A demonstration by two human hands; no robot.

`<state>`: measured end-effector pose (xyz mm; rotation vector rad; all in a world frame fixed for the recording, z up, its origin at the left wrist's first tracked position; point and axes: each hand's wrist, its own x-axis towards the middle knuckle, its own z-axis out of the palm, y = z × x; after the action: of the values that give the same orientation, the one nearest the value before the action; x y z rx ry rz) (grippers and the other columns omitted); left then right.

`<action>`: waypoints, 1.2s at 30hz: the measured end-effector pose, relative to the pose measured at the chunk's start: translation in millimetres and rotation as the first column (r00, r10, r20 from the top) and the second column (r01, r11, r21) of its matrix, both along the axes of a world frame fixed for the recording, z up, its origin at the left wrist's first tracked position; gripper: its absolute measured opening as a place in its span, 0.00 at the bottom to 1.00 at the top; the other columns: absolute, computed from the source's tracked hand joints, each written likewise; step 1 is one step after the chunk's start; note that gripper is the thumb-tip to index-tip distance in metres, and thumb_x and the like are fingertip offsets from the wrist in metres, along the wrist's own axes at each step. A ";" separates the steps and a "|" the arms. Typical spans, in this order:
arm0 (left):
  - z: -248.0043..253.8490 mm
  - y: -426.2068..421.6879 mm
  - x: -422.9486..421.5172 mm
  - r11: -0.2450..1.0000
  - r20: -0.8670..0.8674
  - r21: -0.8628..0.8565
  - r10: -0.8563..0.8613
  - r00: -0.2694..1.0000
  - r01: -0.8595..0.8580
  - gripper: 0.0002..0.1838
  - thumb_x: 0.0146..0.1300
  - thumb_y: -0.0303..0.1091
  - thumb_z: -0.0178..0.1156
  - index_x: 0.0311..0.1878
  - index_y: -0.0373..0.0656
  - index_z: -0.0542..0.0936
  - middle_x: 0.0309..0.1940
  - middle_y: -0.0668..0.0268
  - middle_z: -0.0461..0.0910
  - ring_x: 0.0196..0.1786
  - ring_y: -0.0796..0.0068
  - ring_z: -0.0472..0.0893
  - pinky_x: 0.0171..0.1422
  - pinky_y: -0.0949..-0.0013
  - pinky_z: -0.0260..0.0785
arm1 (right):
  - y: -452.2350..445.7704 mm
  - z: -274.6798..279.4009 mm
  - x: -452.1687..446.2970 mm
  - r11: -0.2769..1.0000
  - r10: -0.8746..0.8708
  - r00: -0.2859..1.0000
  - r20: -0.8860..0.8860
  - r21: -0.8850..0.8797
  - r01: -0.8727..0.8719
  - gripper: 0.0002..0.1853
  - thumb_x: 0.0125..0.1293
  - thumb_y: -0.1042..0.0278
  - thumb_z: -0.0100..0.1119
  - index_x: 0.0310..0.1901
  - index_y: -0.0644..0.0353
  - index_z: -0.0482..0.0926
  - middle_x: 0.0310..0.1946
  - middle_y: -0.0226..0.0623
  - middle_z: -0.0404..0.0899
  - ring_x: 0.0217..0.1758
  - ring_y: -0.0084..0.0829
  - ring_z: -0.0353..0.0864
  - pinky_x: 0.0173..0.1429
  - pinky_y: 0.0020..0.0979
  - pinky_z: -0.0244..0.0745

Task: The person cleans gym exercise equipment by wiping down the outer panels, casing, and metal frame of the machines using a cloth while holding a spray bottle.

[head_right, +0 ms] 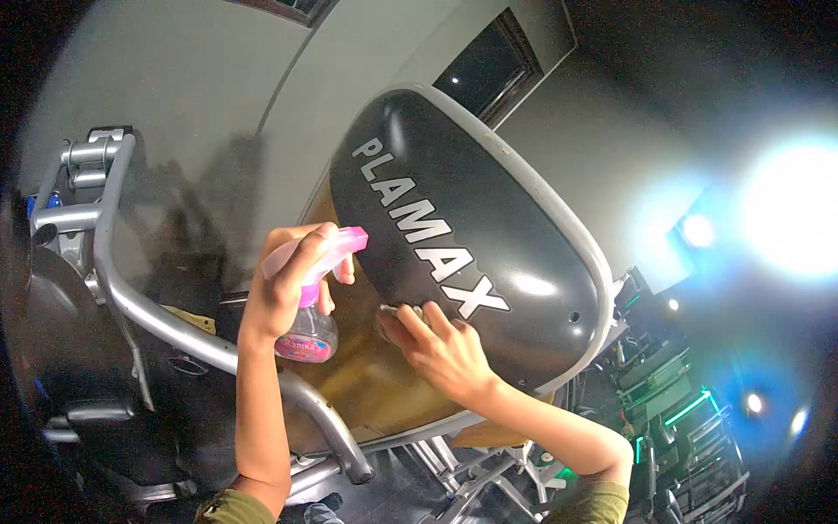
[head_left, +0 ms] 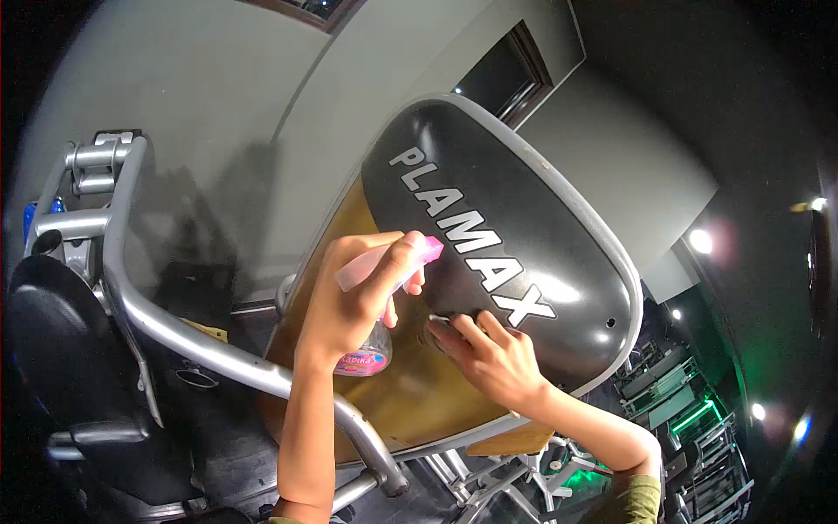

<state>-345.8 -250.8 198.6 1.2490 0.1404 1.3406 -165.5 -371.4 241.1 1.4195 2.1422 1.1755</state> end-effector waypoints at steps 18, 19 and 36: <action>-1.7 -2.1 26.5 0.979 -0.082 0.081 -0.178 0.981 0.185 0.28 0.69 0.52 0.52 0.31 0.32 0.79 0.23 0.59 0.79 0.15 0.76 0.75 0.18 0.76 0.68 | -59.4 -13.2 38.8 0.998 0.053 0.997 -0.050 -0.020 -0.054 0.31 0.52 0.64 0.61 0.63 0.46 0.74 0.41 0.24 0.68 0.39 0.22 0.70 0.27 0.19 0.77; -2.2 -2.1 28.1 0.977 -0.079 0.080 -0.190 0.979 0.196 0.28 0.69 0.53 0.52 0.30 0.32 0.79 0.23 0.59 0.79 0.14 0.76 0.76 0.18 0.76 0.68 | -61.2 -8.4 37.1 0.999 0.043 0.994 -0.095 0.000 -0.044 0.30 0.53 0.65 0.61 0.62 0.46 0.75 0.40 0.22 0.68 0.38 0.21 0.70 0.26 0.19 0.77; 3.8 -15.2 43.1 0.922 -0.270 0.176 -0.292 0.917 0.346 0.29 0.70 0.55 0.50 0.30 0.34 0.79 0.24 0.61 0.79 0.16 0.77 0.76 0.20 0.76 0.69 | -103.0 -4.0 68.3 0.979 0.141 0.990 -0.013 0.149 -0.137 0.29 0.40 0.64 0.73 0.51 0.40 0.84 0.34 0.18 0.70 0.27 0.17 0.69 0.25 0.20 0.70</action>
<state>-302.6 -265.9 202.3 1.5469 -0.0478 0.9354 -97.2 -474.4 237.1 1.3669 2.2430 1.4015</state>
